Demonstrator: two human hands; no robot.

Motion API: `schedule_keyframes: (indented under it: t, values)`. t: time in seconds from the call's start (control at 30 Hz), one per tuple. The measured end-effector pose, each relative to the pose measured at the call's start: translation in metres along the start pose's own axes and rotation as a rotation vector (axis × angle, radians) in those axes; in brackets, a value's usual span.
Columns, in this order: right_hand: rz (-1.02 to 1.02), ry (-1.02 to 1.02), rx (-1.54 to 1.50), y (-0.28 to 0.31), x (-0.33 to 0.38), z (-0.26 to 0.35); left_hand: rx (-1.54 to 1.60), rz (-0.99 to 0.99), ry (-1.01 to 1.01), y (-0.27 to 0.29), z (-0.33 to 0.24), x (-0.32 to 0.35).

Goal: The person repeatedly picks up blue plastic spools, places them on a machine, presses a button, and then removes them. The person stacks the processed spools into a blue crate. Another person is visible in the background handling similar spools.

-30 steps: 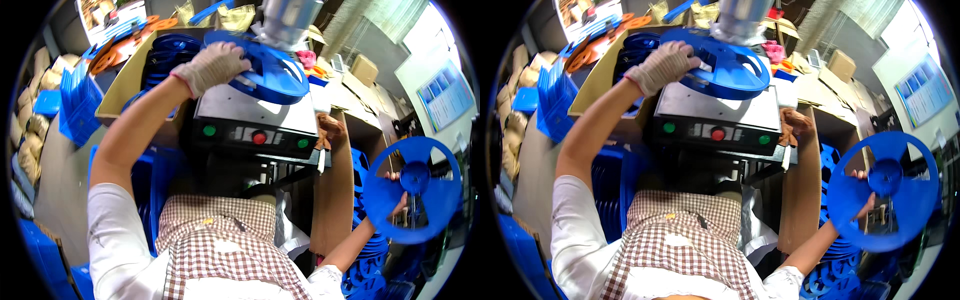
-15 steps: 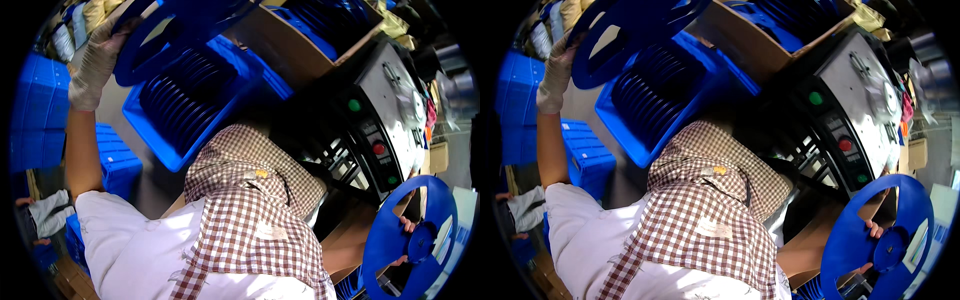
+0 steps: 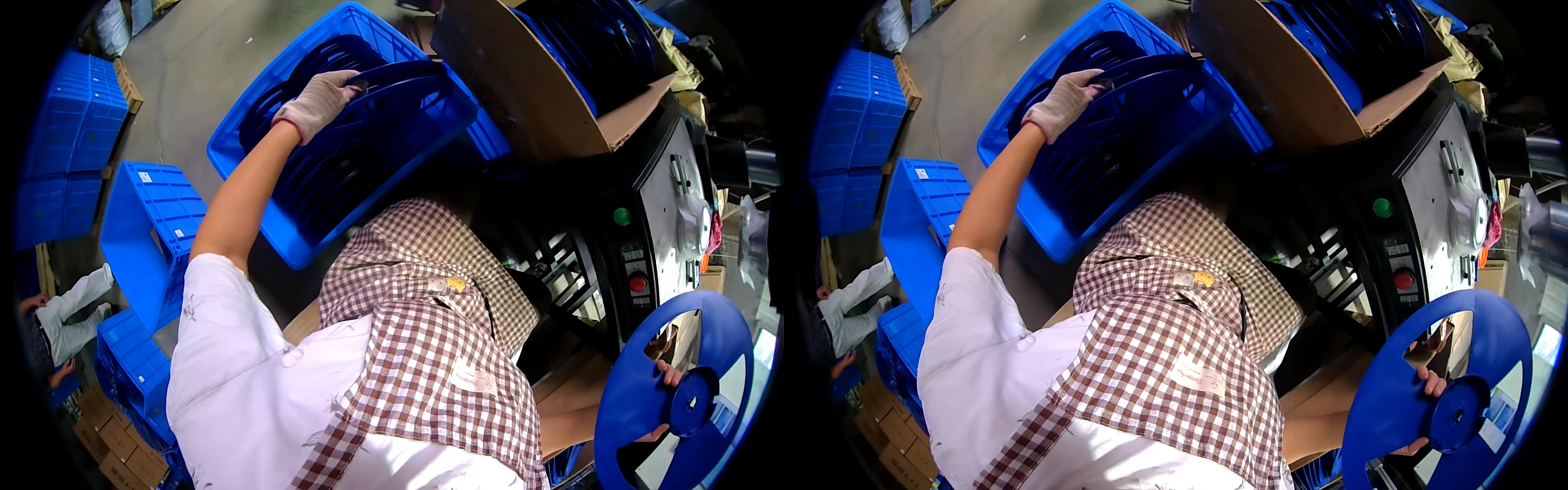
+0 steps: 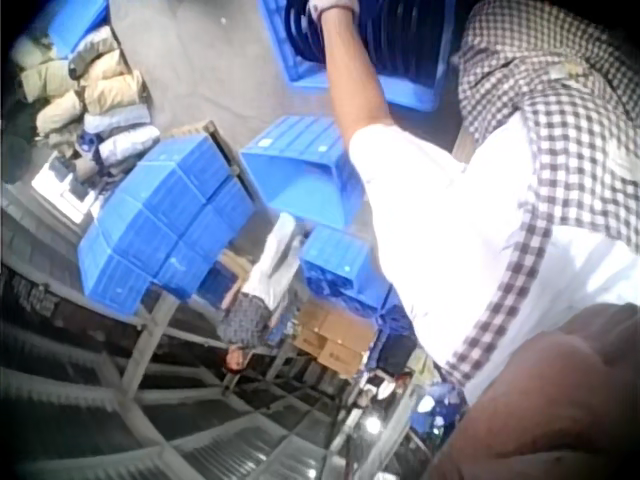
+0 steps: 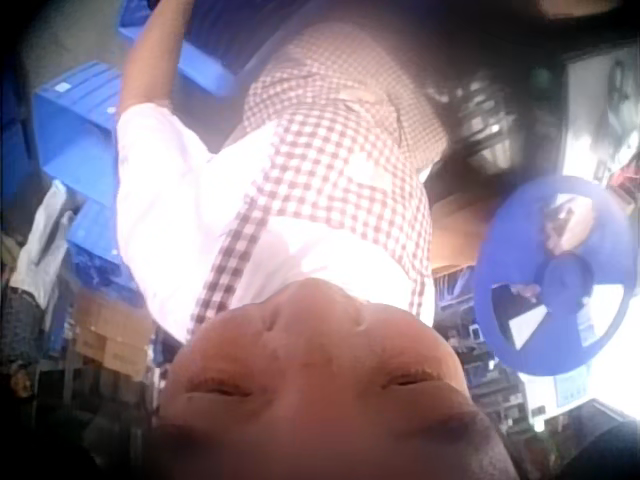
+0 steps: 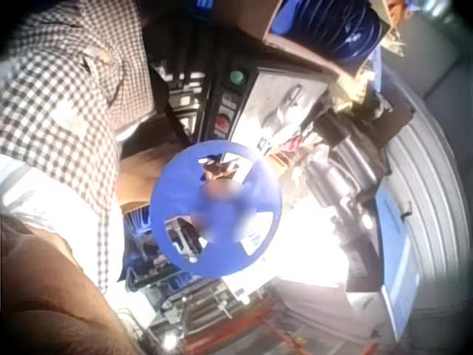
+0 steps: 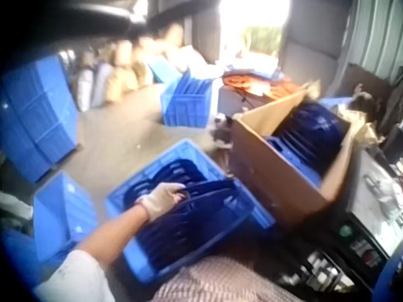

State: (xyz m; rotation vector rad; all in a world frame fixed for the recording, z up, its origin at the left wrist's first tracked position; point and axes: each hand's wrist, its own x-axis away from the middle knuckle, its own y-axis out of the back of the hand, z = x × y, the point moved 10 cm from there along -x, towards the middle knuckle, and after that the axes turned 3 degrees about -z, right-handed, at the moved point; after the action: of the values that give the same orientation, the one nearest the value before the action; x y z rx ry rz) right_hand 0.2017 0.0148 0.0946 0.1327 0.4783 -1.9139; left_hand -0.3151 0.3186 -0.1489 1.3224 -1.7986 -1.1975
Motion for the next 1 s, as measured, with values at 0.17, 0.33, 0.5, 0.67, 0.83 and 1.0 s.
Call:
schedule_keyframes:
  t: [0.17,0.33,0.5,0.67,0.83,1.0]
  values:
    - [0.005,-0.034,0.019,-0.013,-0.006,-0.012,0.214,-0.065,0.170,-0.024,0.044,-0.013]
    - [0.040,-0.076,0.001,-0.022,-0.028,-0.032,0.147,-0.151,0.165,-0.057,0.079,0.002]
    - [0.086,-0.103,0.008,-0.043,-0.046,-0.068,0.238,-0.039,0.096,-0.074,0.036,0.027]
    - [0.156,-0.124,-0.015,-0.069,-0.073,-0.105,0.517,-0.129,0.105,-0.005,-0.021,0.047]
    - [0.251,-0.135,-0.090,-0.105,-0.090,-0.122,0.622,-0.081,0.121,0.038,-0.097,0.059]
    - [0.328,-0.132,-0.137,-0.123,-0.096,-0.124,0.461,-0.073,-0.089,0.087,-0.191,0.041]
